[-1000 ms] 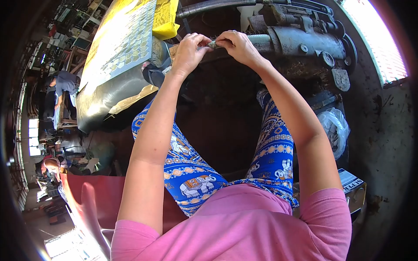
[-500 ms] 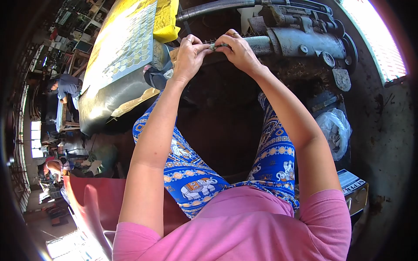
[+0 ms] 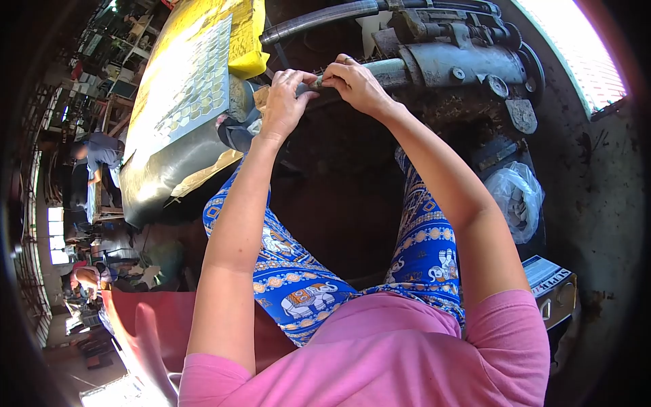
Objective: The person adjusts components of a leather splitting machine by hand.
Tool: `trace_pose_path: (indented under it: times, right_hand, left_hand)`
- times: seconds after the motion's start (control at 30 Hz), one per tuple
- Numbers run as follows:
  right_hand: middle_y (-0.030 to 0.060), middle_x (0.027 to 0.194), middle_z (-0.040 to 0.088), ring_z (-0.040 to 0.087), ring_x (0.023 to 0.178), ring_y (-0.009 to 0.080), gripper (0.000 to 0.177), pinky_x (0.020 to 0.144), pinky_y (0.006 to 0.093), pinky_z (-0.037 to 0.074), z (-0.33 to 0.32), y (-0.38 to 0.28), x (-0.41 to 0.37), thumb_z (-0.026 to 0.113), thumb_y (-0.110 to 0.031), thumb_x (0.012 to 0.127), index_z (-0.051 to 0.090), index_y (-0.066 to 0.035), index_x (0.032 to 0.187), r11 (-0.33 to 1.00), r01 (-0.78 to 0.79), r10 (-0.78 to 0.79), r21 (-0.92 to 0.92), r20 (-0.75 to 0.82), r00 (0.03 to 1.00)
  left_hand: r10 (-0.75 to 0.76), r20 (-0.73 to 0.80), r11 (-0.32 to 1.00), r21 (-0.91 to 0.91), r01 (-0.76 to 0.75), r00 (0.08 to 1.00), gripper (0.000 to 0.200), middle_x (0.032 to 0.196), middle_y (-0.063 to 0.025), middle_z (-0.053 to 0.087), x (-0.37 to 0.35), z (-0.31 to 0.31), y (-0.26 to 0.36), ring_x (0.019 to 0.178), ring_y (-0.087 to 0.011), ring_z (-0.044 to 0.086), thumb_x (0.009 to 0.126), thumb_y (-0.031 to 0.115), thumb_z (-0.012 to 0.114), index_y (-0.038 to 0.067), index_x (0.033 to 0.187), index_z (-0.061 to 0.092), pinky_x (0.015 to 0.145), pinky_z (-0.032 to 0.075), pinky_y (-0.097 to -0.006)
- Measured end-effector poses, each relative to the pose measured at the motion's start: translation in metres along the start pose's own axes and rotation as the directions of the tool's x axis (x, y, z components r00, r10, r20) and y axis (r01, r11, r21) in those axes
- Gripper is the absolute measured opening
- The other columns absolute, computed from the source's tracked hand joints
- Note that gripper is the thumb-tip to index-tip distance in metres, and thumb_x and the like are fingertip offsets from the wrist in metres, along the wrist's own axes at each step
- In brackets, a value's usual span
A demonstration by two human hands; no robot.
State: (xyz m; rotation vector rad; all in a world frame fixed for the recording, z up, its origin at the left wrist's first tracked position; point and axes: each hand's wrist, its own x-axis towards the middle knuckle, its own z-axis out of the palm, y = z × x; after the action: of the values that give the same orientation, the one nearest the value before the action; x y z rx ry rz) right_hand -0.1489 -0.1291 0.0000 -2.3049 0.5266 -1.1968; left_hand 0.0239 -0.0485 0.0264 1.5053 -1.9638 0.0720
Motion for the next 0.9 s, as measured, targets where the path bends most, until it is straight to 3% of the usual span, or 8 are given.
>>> trace_pose_path:
  times: [0.2,0.3,0.4,0.5,0.6,0.7,0.8,0.9]
  right_hand:
    - [0.0140,0.088,0.061,0.060,0.085,0.0316,0.014,0.074,0.0374,0.049,0.003,-0.004,-0.004,0.064,-0.008,0.086,0.066,-0.001,0.098,0.998,-0.058,0.058,0.005,-0.062,0.996]
    - [0.0138,0.089,0.062,0.062,0.085,0.0311,0.017,0.073,0.0367,0.049,0.004,-0.001,-0.006,0.064,-0.009,0.087,0.067,-0.002,0.101,0.999,-0.018,0.021,0.041,-0.071,0.997]
    - [0.0133,0.091,0.062,0.062,0.085,0.0304,0.018,0.073,0.0363,0.050,0.006,0.005,-0.006,0.065,-0.009,0.086,0.067,-0.002,0.102,1.000,0.021,-0.020,0.011,-0.103,0.994]
    - [0.0130,0.091,0.062,0.063,0.084,0.0299,0.019,0.072,0.0360,0.049,0.004,-0.001,-0.004,0.066,-0.007,0.083,0.066,-0.002,0.101,0.999,0.030,-0.029,0.017,-0.077,0.997]
    - [0.0128,0.089,0.062,0.063,0.083,0.0298,0.018,0.071,0.0364,0.049,0.000,-0.019,-0.005,0.068,-0.004,0.080,0.064,-0.001,0.098,0.973,-0.206,0.211,0.107,-0.037,0.977]
    - [0.0121,0.087,0.062,0.062,0.081,0.0299,0.017,0.070,0.0374,0.049,0.004,-0.016,-0.006,0.068,-0.002,0.079,0.063,-0.002,0.095,0.990,-0.129,0.133,0.051,-0.085,0.987]
    - [0.0123,0.086,0.062,0.062,0.080,0.0309,0.015,0.069,0.0379,0.049,0.006,-0.009,-0.005,0.068,-0.002,0.079,0.063,-0.002,0.093,0.997,-0.054,0.060,0.060,-0.102,0.993]
    - [0.0133,0.084,0.062,0.062,0.080,0.0321,0.013,0.070,0.0375,0.049,0.007,-0.004,-0.004,0.068,-0.004,0.080,0.064,-0.001,0.092,0.999,-0.028,0.030,0.014,-0.098,0.995]
  left_hand:
    - [-0.087,0.007,0.992,-0.091,0.088,0.996,0.014,0.093,-0.0105,0.062,0.003,-0.002,0.005,0.096,-0.0286,0.054,0.075,0.007,0.073,0.005,0.089,0.070,0.085,0.046,-0.0400]
    - [-0.081,-0.065,0.993,-0.090,0.075,0.995,0.012,0.090,-0.0102,0.061,0.001,0.002,0.005,0.095,-0.0284,0.052,0.078,0.011,0.073,0.006,0.088,0.071,0.084,0.045,-0.0397]
    - [-0.138,-0.106,0.989,0.037,0.142,0.985,0.012,0.088,-0.0099,0.061,-0.002,0.007,0.008,0.094,-0.0282,0.050,0.079,0.015,0.072,0.007,0.088,0.072,0.084,0.044,-0.0395]
    - [-0.149,-0.088,0.989,0.003,0.150,0.985,0.014,0.088,-0.0102,0.062,-0.002,0.008,0.003,0.091,-0.0296,0.050,0.080,0.018,0.072,0.010,0.091,0.073,0.084,0.042,-0.0398]
    - [-0.160,-0.066,0.987,-0.033,0.158,0.985,0.015,0.088,-0.0106,0.063,-0.002,0.010,0.001,0.092,-0.0297,0.050,0.080,0.018,0.071,0.009,0.093,0.074,0.085,0.042,-0.0396]
    - [-0.135,-0.072,0.991,-0.017,0.135,0.988,0.015,0.088,-0.0103,0.066,-0.002,0.008,0.002,0.088,-0.0273,0.054,0.080,0.017,0.071,0.010,0.093,0.074,0.084,0.043,-0.0384]
    - [-0.143,-0.086,0.985,-0.109,0.133,0.986,0.014,0.089,-0.0095,0.069,-0.002,0.011,-0.005,0.083,-0.0254,0.059,0.083,0.018,0.069,0.010,0.094,0.073,0.080,0.045,-0.0365]
    - [-0.330,-0.058,0.898,-0.328,0.294,0.942,0.013,0.089,-0.0091,0.070,0.002,0.006,-0.008,0.082,-0.0243,0.063,0.086,0.017,0.067,0.010,0.095,0.072,0.074,0.048,-0.0355]
